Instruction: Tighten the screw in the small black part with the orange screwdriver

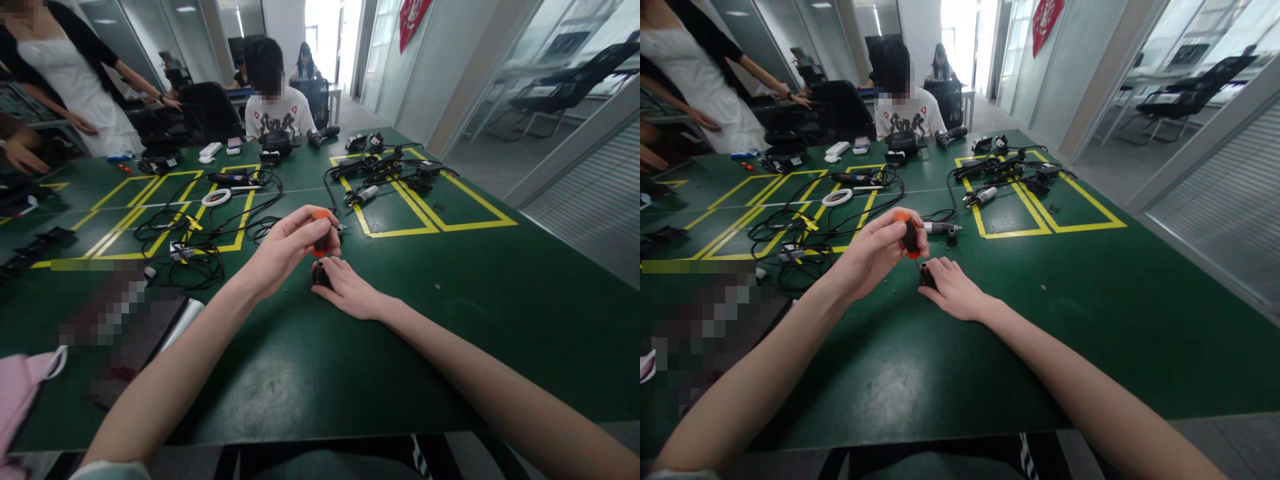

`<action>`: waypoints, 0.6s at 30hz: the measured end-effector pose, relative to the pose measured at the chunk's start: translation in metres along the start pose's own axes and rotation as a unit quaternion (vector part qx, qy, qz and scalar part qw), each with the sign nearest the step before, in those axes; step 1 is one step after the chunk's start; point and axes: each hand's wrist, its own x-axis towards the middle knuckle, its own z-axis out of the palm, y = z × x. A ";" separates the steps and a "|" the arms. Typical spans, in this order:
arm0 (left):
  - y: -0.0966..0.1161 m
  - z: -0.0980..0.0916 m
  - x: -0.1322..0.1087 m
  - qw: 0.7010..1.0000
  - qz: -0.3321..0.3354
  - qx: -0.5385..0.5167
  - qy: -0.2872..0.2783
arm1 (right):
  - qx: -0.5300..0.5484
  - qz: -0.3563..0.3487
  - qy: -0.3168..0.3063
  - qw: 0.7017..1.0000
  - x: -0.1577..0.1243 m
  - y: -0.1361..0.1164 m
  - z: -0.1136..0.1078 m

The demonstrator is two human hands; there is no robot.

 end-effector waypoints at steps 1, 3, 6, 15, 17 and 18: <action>0.000 0.000 0.000 1.000 0.000 0.001 0.000 | -0.002 0.000 -0.002 1.000 0.000 0.000 0.000; -0.001 0.001 0.000 1.000 0.002 0.001 -0.002 | -0.005 0.000 -0.006 1.000 0.000 0.000 0.000; -0.001 0.002 0.000 1.000 0.005 -0.001 -0.007 | -0.010 0.006 -0.007 1.000 0.000 -0.001 0.000; -0.001 0.001 0.000 1.000 0.005 0.002 -0.003 | 0.004 -0.002 -0.006 1.000 0.000 -0.001 -0.003; -0.001 0.001 0.001 1.000 0.005 0.008 0.001 | 0.008 -0.003 -0.005 1.000 0.000 -0.001 -0.003; -0.001 0.001 0.001 1.000 0.008 0.016 0.006 | 0.010 -0.004 -0.005 1.000 0.000 -0.001 -0.004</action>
